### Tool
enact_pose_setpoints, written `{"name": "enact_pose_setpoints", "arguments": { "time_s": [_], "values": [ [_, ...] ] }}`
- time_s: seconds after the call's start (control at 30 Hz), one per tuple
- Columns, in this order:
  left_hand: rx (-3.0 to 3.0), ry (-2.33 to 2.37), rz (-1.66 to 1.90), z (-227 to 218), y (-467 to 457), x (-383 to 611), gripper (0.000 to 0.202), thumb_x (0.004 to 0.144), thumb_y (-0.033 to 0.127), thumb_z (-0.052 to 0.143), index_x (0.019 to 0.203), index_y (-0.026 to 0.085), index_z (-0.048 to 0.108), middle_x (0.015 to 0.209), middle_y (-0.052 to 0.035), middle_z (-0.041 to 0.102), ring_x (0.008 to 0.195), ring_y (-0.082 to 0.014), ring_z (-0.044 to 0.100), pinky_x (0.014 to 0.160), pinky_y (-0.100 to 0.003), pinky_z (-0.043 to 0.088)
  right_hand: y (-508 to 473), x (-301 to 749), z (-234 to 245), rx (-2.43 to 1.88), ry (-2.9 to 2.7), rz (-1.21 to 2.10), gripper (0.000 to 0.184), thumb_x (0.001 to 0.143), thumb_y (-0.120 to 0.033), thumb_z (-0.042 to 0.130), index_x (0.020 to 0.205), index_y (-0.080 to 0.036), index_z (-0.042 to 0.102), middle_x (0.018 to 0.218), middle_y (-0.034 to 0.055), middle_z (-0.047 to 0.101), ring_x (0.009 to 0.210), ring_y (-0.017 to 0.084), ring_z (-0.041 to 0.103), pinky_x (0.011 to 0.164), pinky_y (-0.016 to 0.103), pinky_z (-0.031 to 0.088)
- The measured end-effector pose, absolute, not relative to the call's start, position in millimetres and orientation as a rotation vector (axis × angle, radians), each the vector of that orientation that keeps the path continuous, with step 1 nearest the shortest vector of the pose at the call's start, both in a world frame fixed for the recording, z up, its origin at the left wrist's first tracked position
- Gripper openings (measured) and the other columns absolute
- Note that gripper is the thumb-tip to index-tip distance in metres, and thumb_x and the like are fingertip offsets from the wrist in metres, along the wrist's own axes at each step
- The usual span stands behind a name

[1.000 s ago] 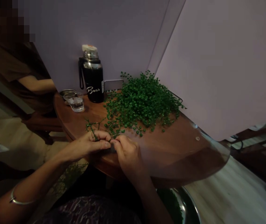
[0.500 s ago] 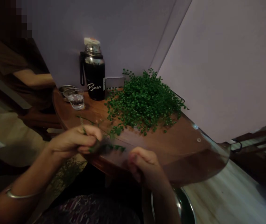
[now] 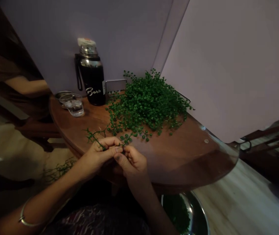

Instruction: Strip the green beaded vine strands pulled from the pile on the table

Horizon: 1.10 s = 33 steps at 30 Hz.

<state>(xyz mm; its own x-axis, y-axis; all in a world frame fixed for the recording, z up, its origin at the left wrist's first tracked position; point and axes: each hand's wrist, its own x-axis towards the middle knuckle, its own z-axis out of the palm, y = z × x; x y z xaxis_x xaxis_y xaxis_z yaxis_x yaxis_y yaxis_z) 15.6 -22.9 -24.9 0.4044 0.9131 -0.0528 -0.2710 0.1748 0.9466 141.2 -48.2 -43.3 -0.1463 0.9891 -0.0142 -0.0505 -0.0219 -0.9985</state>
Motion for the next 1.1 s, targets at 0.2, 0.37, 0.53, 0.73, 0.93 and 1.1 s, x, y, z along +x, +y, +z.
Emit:
{"name": "enact_pose_setpoints", "arguments": {
  "time_s": [0.2, 0.37, 0.53, 0.73, 0.93, 1.1],
  "values": [
    [1.064, 0.764, 0.901, -24, -24, 5, 0.024, 0.074, 0.030, 0.059, 0.061, 0.013, 0.049, 0.042, 0.0070, 0.036, 0.038, -0.0017, 0.025, 0.038, -0.016, 0.015, -50, 150, -39, -1.173, -1.513, 1.231, 0.029, 0.083, -0.035, 0.050, 0.063, -0.014, 0.050, 0.054, -0.0038, 0.041, 0.045, 0.004, 0.035, 0.040, 0.018, 0.025],
    [0.948, 0.667, 0.794, -25, -29, 5, 0.020, 0.072, 0.027, 0.061, 0.064, 0.013, 0.049, 0.043, 0.0068, 0.034, 0.037, -0.0019, 0.024, 0.037, -0.016, 0.013, -51, 155, -38, -0.941, -1.291, 1.670, 0.031, 0.081, -0.039, 0.053, 0.062, -0.014, 0.048, 0.047, -0.0061, 0.034, 0.039, 0.003, 0.025, 0.035, 0.016, 0.016],
    [0.880, 0.577, 0.913, -21, -18, -10, 0.015, 0.075, 0.023, 0.057, 0.066, 0.014, 0.049, 0.039, 0.0074, 0.031, 0.034, -0.0037, 0.025, 0.038, -0.018, 0.017, -57, 167, -39, -0.680, -1.060, 1.906, 0.028, 0.078, -0.036, 0.057, 0.062, -0.014, 0.050, 0.045, -0.0067, 0.029, 0.038, 0.003, 0.021, 0.032, 0.015, 0.014],
    [0.963, 0.597, 1.074, -8, -9, -28, 0.014, 0.077, 0.020, 0.053, 0.065, 0.014, 0.049, 0.038, 0.0062, 0.034, 0.034, -0.0051, 0.028, 0.040, -0.019, 0.021, -59, 175, -30, -0.817, -0.702, 1.753, 0.010, 0.072, -0.022, 0.061, 0.076, -0.015, 0.057, 0.064, -0.0010, 0.046, 0.046, 0.003, 0.031, 0.033, 0.011, 0.015],
    [1.073, 0.785, 0.857, -14, -23, -5, 0.027, 0.075, 0.028, 0.059, 0.059, 0.015, 0.042, 0.041, 0.0076, 0.029, 0.038, -0.0034, 0.023, 0.039, -0.018, 0.014, -47, 162, -25, -0.917, -0.785, 1.549, 0.030, 0.071, -0.039, 0.065, 0.088, -0.015, 0.057, 0.074, 0.0007, 0.051, 0.046, 0.002, 0.032, 0.033, 0.012, 0.017],
    [1.231, 0.852, 0.781, -16, -25, 1, 0.028, 0.073, 0.033, 0.060, 0.059, 0.014, 0.045, 0.046, 0.0073, 0.029, 0.042, -0.0035, 0.023, 0.041, -0.018, 0.014, -42, 161, -24, -0.940, -0.941, 1.497, 0.030, 0.068, -0.039, 0.067, 0.083, -0.017, 0.053, 0.060, -0.0046, 0.048, 0.038, 0.001, 0.027, 0.032, 0.013, 0.013]
  ]
}}
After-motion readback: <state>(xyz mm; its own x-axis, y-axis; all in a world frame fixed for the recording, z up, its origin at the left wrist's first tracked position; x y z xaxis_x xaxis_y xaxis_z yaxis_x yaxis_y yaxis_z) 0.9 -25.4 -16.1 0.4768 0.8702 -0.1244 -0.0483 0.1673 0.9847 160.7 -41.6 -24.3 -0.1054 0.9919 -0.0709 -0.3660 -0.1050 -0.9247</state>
